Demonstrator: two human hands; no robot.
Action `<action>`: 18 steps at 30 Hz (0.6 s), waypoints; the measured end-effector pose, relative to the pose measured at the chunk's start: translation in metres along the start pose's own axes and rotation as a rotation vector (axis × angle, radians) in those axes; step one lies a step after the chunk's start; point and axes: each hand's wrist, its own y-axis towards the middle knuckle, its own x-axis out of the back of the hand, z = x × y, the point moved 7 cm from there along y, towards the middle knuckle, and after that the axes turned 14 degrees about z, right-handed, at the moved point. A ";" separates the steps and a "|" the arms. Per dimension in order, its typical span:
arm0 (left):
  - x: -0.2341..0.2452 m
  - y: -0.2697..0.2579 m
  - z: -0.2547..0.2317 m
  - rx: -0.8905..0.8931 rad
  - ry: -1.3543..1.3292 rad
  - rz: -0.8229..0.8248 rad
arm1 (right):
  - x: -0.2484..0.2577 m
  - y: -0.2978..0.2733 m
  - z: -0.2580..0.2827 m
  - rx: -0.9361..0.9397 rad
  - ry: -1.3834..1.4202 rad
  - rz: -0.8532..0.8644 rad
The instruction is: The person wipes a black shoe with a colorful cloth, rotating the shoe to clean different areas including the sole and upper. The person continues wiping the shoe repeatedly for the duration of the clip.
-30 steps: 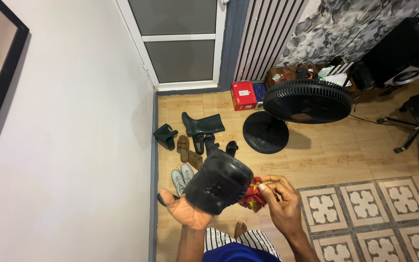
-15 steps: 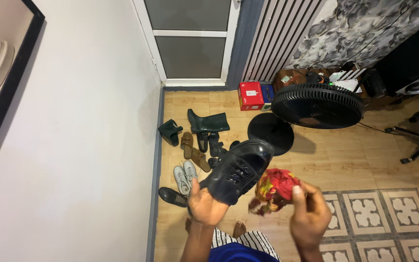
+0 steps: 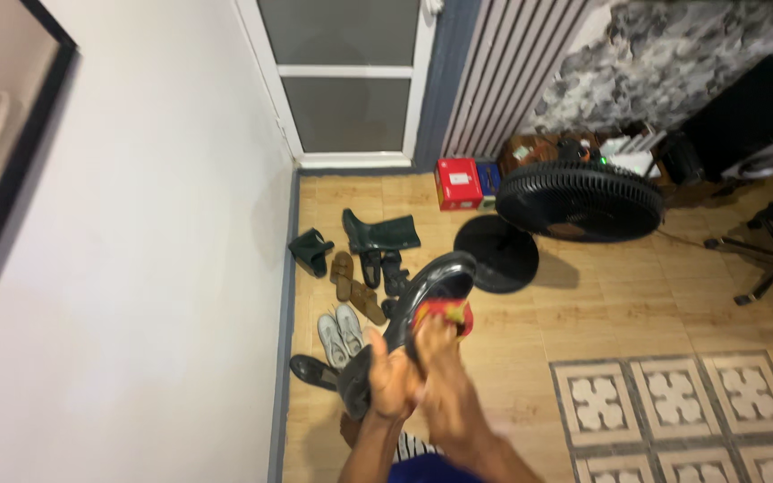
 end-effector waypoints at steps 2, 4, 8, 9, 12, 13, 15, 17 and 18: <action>-0.006 0.003 -0.008 -0.040 -0.102 0.172 | -0.011 0.005 0.007 0.066 -0.079 0.112; 0.000 -0.001 -0.007 -0.027 -0.116 0.157 | -0.010 0.009 0.005 0.053 -0.142 0.068; 0.019 -0.010 -0.002 0.023 -0.123 -0.029 | -0.011 0.010 0.008 0.043 -0.056 0.009; 0.020 -0.007 -0.004 0.021 -0.161 -0.017 | -0.014 0.013 0.011 0.073 -0.082 0.062; -0.010 -0.003 -0.021 -0.112 -0.164 0.342 | -0.015 0.014 0.021 0.098 -0.125 0.103; -0.004 -0.003 -0.013 -0.085 -0.086 0.215 | -0.007 0.015 0.015 0.082 -0.131 0.043; 0.006 -0.005 -0.008 -0.043 0.079 -0.043 | 0.004 0.021 0.006 0.047 -0.101 -0.025; 0.002 -0.003 -0.006 -0.050 0.138 -0.034 | 0.012 0.026 -0.004 0.002 -0.036 -0.054; 0.001 0.001 -0.007 -0.055 0.170 -0.024 | 0.018 0.031 -0.006 0.007 -0.068 -0.094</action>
